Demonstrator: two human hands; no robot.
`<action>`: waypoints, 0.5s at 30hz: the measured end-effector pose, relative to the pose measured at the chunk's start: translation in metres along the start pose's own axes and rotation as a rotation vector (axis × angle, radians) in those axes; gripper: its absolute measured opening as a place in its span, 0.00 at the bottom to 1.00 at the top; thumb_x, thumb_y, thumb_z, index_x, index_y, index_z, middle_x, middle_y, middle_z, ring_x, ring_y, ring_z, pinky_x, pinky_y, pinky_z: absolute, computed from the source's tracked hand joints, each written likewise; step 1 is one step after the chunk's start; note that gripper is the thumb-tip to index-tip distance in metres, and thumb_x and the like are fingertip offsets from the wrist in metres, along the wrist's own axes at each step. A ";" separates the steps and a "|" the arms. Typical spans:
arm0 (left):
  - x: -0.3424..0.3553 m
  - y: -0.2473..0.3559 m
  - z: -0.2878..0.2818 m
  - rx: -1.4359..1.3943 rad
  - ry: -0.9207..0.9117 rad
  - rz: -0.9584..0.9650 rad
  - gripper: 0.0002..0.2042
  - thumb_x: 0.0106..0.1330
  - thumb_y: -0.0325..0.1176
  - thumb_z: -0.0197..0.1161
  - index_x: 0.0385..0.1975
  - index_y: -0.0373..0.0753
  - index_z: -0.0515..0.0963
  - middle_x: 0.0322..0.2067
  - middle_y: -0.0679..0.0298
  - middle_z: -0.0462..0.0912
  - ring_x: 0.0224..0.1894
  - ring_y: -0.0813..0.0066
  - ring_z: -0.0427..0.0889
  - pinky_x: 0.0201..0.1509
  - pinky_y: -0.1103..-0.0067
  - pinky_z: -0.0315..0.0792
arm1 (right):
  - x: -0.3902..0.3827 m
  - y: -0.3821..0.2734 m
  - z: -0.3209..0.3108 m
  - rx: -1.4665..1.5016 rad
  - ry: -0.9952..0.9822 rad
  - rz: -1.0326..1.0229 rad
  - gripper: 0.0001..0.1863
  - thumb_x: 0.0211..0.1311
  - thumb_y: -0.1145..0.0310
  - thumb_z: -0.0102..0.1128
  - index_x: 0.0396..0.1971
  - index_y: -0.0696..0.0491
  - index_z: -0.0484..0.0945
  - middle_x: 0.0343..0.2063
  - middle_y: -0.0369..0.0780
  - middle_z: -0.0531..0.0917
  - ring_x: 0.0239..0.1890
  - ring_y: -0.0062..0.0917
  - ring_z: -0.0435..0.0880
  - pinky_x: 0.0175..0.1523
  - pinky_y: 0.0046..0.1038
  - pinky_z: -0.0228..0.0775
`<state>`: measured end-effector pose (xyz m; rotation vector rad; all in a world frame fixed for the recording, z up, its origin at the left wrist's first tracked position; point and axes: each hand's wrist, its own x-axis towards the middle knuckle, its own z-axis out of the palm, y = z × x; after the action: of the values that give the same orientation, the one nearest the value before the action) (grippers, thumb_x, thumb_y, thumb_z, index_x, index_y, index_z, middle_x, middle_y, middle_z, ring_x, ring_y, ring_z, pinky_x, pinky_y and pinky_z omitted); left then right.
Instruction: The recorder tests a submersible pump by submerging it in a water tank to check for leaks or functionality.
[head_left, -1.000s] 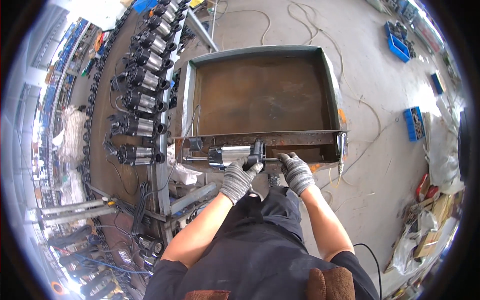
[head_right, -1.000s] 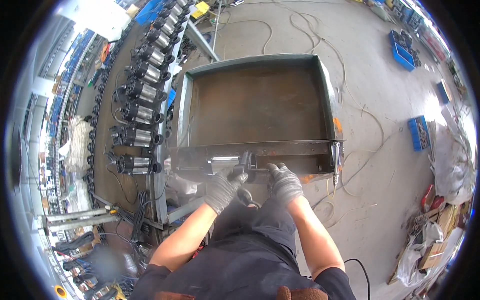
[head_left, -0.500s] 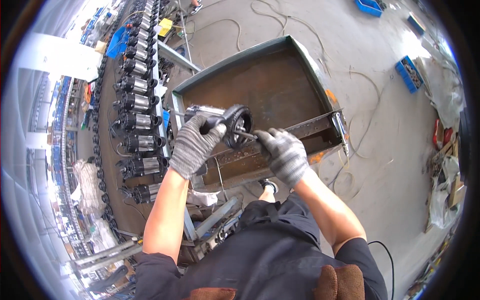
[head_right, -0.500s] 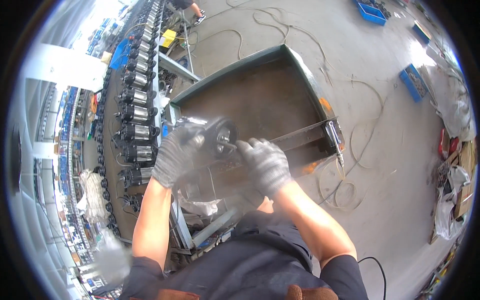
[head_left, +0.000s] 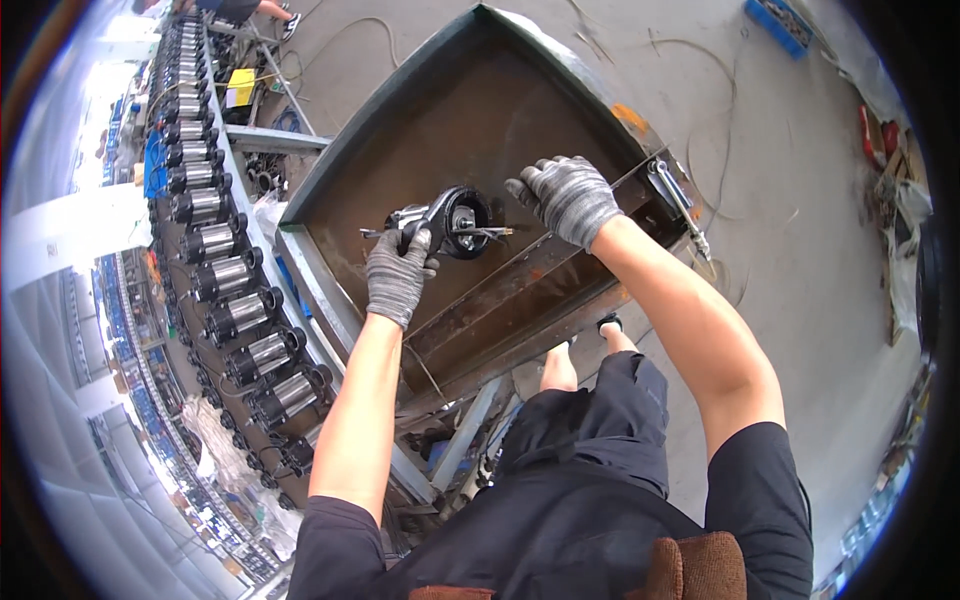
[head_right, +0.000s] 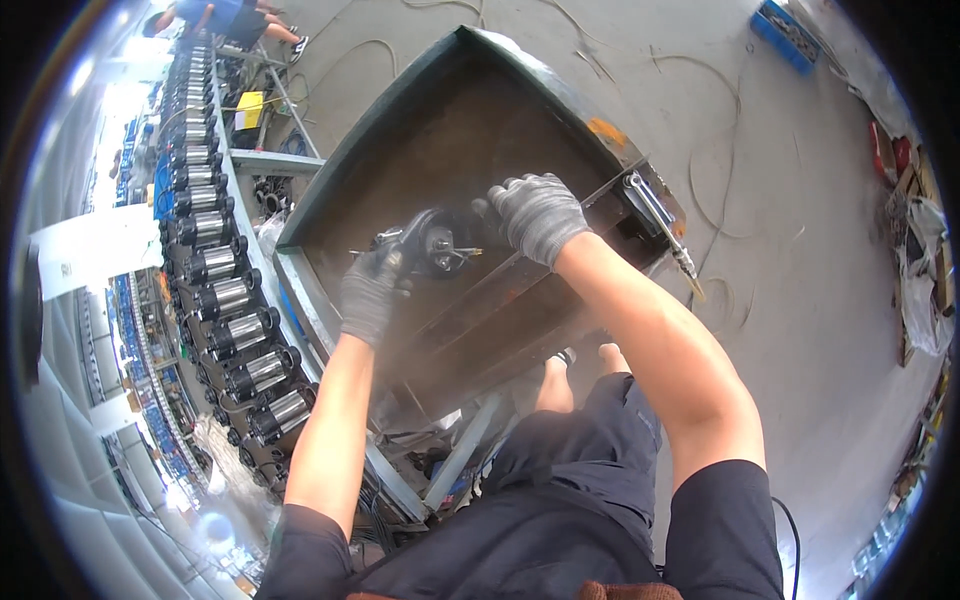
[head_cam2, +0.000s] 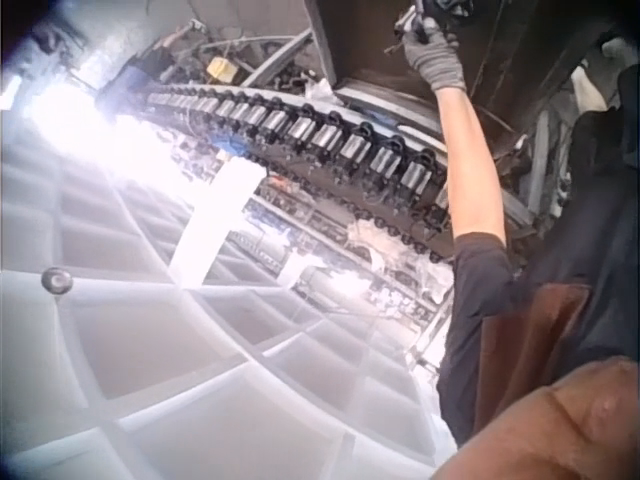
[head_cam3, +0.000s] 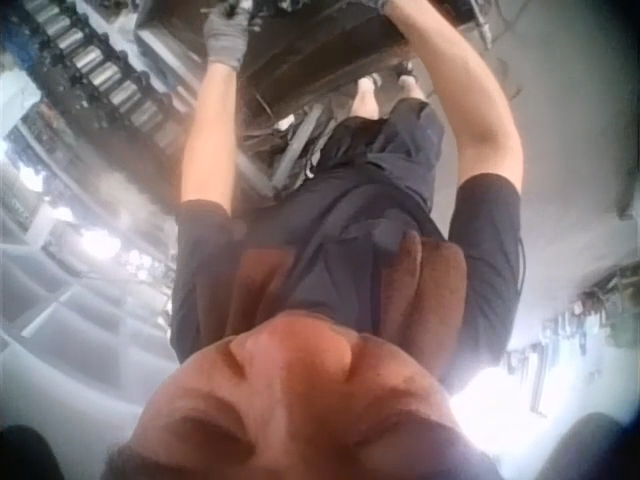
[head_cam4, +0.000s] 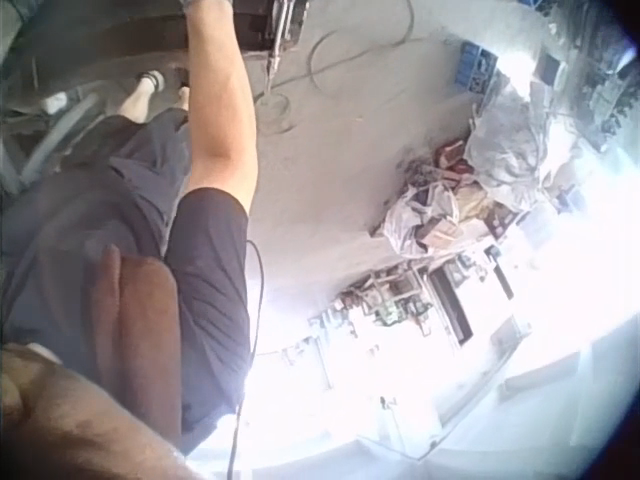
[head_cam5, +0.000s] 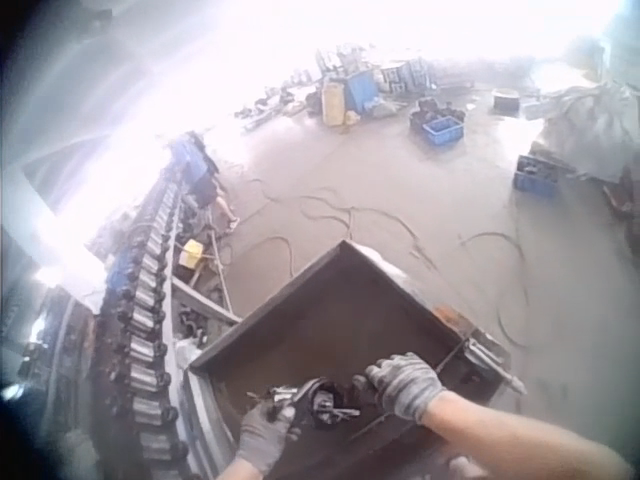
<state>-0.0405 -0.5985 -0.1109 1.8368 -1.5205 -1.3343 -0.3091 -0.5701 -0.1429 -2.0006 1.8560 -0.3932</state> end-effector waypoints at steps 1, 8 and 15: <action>0.002 -0.009 0.008 -0.012 0.031 -0.006 0.11 0.69 0.35 0.63 0.42 0.34 0.76 0.29 0.63 0.83 0.21 0.81 0.80 0.22 0.83 0.75 | 0.001 0.003 0.003 0.010 0.030 -0.005 0.20 0.71 0.51 0.47 0.32 0.50 0.82 0.30 0.42 0.85 0.38 0.38 0.83 0.45 0.39 0.73; 0.013 -0.045 0.042 0.138 0.040 0.066 0.10 0.67 0.33 0.64 0.38 0.31 0.77 0.25 0.62 0.81 0.22 0.78 0.80 0.27 0.81 0.76 | 0.008 0.001 0.012 0.114 0.105 0.183 0.21 0.70 0.51 0.46 0.28 0.50 0.82 0.26 0.44 0.84 0.32 0.40 0.84 0.40 0.41 0.76; 0.015 -0.051 0.058 0.202 0.022 0.019 0.10 0.67 0.32 0.64 0.38 0.31 0.76 0.24 0.62 0.81 0.22 0.80 0.78 0.27 0.81 0.75 | 0.010 0.005 0.019 0.113 0.157 0.179 0.20 0.70 0.53 0.47 0.25 0.50 0.80 0.23 0.43 0.83 0.31 0.38 0.84 0.38 0.40 0.76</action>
<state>-0.0640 -0.5810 -0.1833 1.9448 -1.7104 -1.1851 -0.3038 -0.5785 -0.1625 -1.7575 2.0384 -0.6033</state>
